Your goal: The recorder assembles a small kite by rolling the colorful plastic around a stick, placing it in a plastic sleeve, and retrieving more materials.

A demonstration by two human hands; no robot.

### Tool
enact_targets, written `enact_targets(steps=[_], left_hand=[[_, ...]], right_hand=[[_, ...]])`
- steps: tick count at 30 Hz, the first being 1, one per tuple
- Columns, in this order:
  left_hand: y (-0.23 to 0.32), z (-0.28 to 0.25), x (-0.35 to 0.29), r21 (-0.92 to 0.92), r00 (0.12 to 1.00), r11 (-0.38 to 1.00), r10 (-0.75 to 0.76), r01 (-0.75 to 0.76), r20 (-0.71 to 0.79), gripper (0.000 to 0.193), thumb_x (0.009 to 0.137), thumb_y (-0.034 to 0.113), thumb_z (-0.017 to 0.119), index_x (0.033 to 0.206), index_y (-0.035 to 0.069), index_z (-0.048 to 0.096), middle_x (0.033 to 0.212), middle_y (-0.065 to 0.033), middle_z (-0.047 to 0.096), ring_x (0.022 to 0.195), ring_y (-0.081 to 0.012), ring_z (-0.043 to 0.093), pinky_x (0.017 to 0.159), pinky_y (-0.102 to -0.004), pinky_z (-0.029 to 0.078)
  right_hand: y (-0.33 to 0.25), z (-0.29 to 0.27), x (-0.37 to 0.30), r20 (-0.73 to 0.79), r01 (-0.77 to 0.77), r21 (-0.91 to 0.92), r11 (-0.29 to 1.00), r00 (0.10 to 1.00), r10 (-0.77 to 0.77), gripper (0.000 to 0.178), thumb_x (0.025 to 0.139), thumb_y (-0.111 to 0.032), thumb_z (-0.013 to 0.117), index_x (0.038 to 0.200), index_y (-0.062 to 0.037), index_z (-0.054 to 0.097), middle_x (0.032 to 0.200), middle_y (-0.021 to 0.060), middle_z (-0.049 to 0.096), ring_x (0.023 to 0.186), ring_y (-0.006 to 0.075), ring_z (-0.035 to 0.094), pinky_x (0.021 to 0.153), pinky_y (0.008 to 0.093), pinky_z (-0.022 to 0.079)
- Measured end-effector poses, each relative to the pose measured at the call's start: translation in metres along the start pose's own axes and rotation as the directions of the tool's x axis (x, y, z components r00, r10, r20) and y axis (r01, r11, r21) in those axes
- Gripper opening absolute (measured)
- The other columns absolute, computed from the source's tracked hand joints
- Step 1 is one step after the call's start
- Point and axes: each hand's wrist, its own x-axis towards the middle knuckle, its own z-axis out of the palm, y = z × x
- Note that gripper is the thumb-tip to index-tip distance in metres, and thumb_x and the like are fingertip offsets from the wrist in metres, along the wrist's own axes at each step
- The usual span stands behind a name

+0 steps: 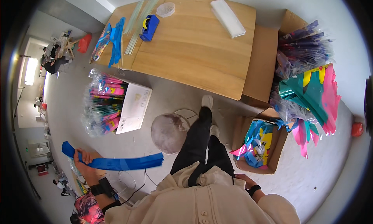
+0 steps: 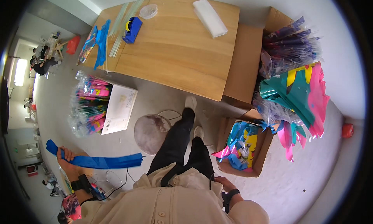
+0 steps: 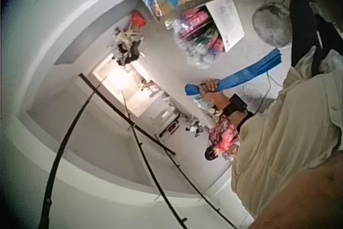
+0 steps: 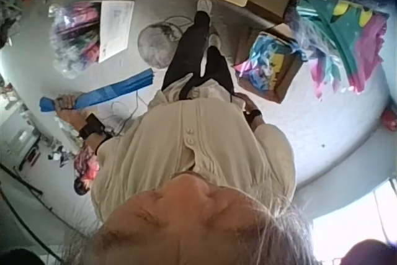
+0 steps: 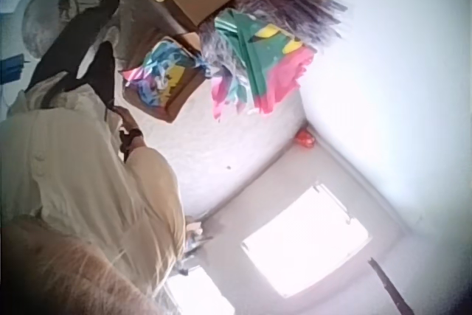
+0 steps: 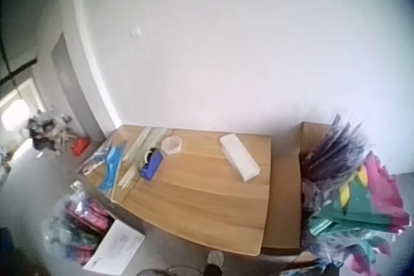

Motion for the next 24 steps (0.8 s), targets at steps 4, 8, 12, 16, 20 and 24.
enact_targets(steps=[4, 8, 12, 16, 20, 24], left_hand=[[0.006, 0.028, 0.016, 0.046, 1.0, 0.999, -0.004, 0.005, -0.012, 0.021, 0.094, 0.024, 0.049, 0.086, 0.006, 0.055, 0.049, 0.0022, 0.03, 0.037, -0.0074, 0.029, 0.037, -0.0229, 0.026], [0.015, 0.066, 0.058, 0.128, 0.992, 0.992, -0.024, 0.008, 0.124, 0.02, 0.094, 0.023, 0.049, 0.087, 0.006, 0.054, 0.049, 0.0023, 0.03, 0.037, -0.0072, 0.028, 0.037, -0.0224, 0.027], [0.01, 0.102, 0.117, 0.24, 0.977, 0.97, -0.078, 0.029, 0.198, 0.019, 0.095, 0.022, 0.048, 0.088, 0.006, 0.053, 0.05, 0.0025, 0.03, 0.037, -0.0067, 0.028, 0.038, -0.0217, 0.026], [-0.011, 0.134, 0.196, 0.343, 0.948, 0.939, -0.143, 0.038, 0.285, 0.017, 0.095, 0.022, 0.047, 0.09, 0.006, 0.051, 0.051, 0.0028, 0.03, 0.037, -0.0063, 0.027, 0.037, -0.021, 0.026], [-0.053, 0.137, 0.279, 0.406, 0.893, 0.908, -0.265, 0.104, 0.364, 0.017, 0.097, 0.023, 0.045, 0.09, 0.008, 0.047, 0.051, 0.0027, 0.029, 0.037, -0.0063, 0.027, 0.037, -0.0206, 0.026], [-0.108, 0.156, 0.351, 0.395, 0.776, 0.903, -0.371, 0.171, 0.511, 0.019, 0.098, 0.023, 0.043, 0.087, 0.007, 0.042, 0.053, 0.002, 0.03, 0.038, -0.0059, 0.027, 0.039, -0.021, 0.024]], right_hand=[[0.018, 0.006, 0.015, 0.127, 0.075, -0.022, 0.997, 0.989, -0.072, 0.038, 0.086, -0.026, 0.062, 0.115, -0.0019, 0.059, 0.105, 0.0115, 0.064, 0.096, 0.0179, 0.06, 0.082, 0.0326, 0.046], [0.022, 0.031, 0.029, 0.084, 0.044, 0.002, 0.999, 0.995, -0.044, 0.036, 0.086, -0.025, 0.061, 0.113, -0.0018, 0.06, 0.103, 0.0117, 0.064, 0.095, 0.018, 0.06, 0.081, 0.0328, 0.046], [0.028, 0.071, 0.053, -0.035, -0.007, 0.037, 0.999, 0.999, 0.008, 0.033, 0.085, -0.024, 0.061, 0.11, -0.0017, 0.06, 0.101, 0.012, 0.064, 0.093, 0.0181, 0.06, 0.08, 0.0331, 0.046], [0.035, 0.128, 0.088, -0.166, -0.042, 0.111, 0.993, 0.984, 0.061, 0.031, 0.085, -0.023, 0.06, 0.108, -0.0015, 0.06, 0.1, 0.0123, 0.064, 0.092, 0.0182, 0.061, 0.079, 0.0333, 0.047], [0.042, 0.182, 0.106, -0.3, -0.106, 0.159, 0.982, 0.942, 0.15, 0.028, 0.085, -0.021, 0.059, 0.106, -0.0014, 0.06, 0.098, 0.0125, 0.064, 0.091, 0.0183, 0.061, 0.078, 0.0336, 0.047], [0.034, 0.238, 0.095, -0.439, -0.191, 0.155, 0.969, 0.865, 0.241, 0.026, 0.085, -0.02, 0.058, 0.103, -0.0013, 0.06, 0.096, 0.0128, 0.064, 0.089, 0.0185, 0.061, 0.077, 0.0338, 0.047]])
